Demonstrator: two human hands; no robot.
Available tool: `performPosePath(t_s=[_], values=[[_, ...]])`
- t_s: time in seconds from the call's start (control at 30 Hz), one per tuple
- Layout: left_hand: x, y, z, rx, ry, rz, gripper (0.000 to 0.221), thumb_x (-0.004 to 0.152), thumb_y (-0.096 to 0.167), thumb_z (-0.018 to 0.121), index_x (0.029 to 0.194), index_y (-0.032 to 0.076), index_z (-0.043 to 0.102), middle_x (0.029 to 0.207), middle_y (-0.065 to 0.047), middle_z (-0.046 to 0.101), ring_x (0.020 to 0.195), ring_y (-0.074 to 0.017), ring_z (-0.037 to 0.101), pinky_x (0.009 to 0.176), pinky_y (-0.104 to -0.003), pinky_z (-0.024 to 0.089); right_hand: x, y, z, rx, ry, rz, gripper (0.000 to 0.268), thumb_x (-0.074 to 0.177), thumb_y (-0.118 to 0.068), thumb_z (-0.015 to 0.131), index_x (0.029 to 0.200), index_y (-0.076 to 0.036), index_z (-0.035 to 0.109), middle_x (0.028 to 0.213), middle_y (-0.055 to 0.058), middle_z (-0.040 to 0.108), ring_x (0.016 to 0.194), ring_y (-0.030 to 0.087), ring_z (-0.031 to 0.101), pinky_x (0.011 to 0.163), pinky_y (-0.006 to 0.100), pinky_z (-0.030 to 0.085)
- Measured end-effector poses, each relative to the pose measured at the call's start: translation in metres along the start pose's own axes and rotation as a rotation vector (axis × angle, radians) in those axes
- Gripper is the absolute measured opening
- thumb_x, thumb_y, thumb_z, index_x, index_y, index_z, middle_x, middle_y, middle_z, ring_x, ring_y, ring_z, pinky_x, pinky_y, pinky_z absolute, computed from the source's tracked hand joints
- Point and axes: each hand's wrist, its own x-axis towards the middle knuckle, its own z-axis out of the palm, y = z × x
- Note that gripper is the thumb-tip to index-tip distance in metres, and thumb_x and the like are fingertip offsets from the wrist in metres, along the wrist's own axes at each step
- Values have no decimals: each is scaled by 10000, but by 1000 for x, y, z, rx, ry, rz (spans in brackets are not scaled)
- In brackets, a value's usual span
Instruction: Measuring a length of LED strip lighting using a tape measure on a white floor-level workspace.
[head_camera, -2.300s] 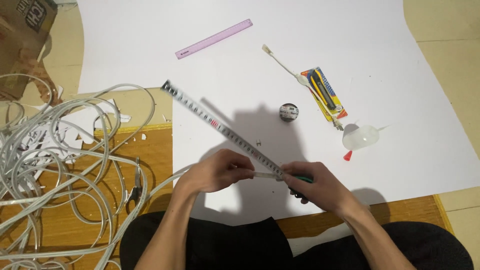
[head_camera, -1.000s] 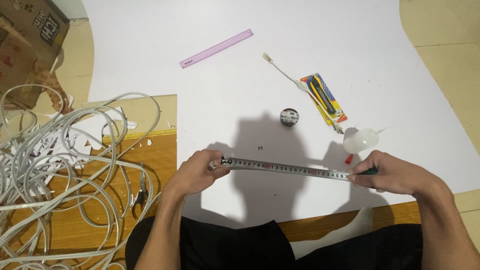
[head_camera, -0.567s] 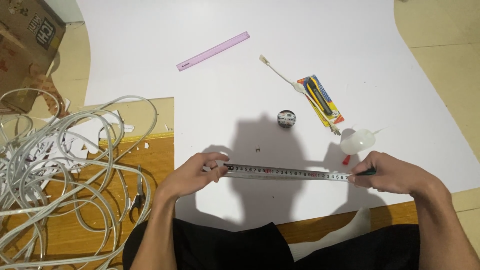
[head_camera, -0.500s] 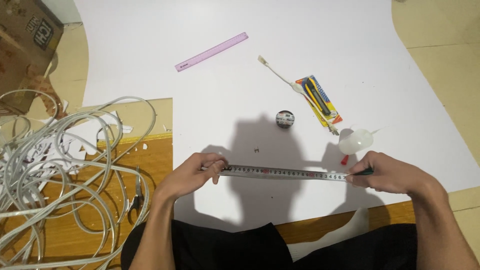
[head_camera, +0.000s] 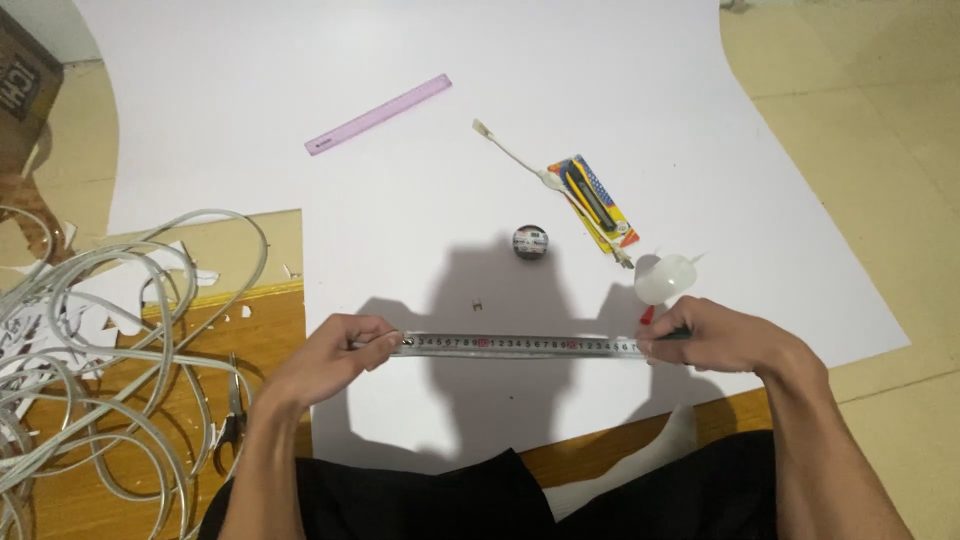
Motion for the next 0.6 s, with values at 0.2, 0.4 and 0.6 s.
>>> performPosePath(t_s=[0.2,0.4,0.6], values=[[6,-16,-7,-29,32,-13,201,857,146,586,768,0,691,528,-33,470,510,-129,357,472,-249,332,21,-2,10,242,-60,-62,236,783,-152,633,596,-11,659,454,67,441,434,169,425,448,285,432],[3,-19,-18,30,68,-59,231,871,144,560,769,-30,672,560,-83,482,554,-171,384,526,-292,363,58,16,39,253,-76,-102,256,791,-212,578,662,-15,680,495,69,469,458,172,467,460,283,448],[20,-56,-32,61,83,-82,219,867,139,564,827,-45,676,601,-106,499,610,-203,417,587,-322,400,64,25,42,278,-24,-44,268,782,-239,576,674,-15,674,546,113,551,500,194,493,497,305,446]])
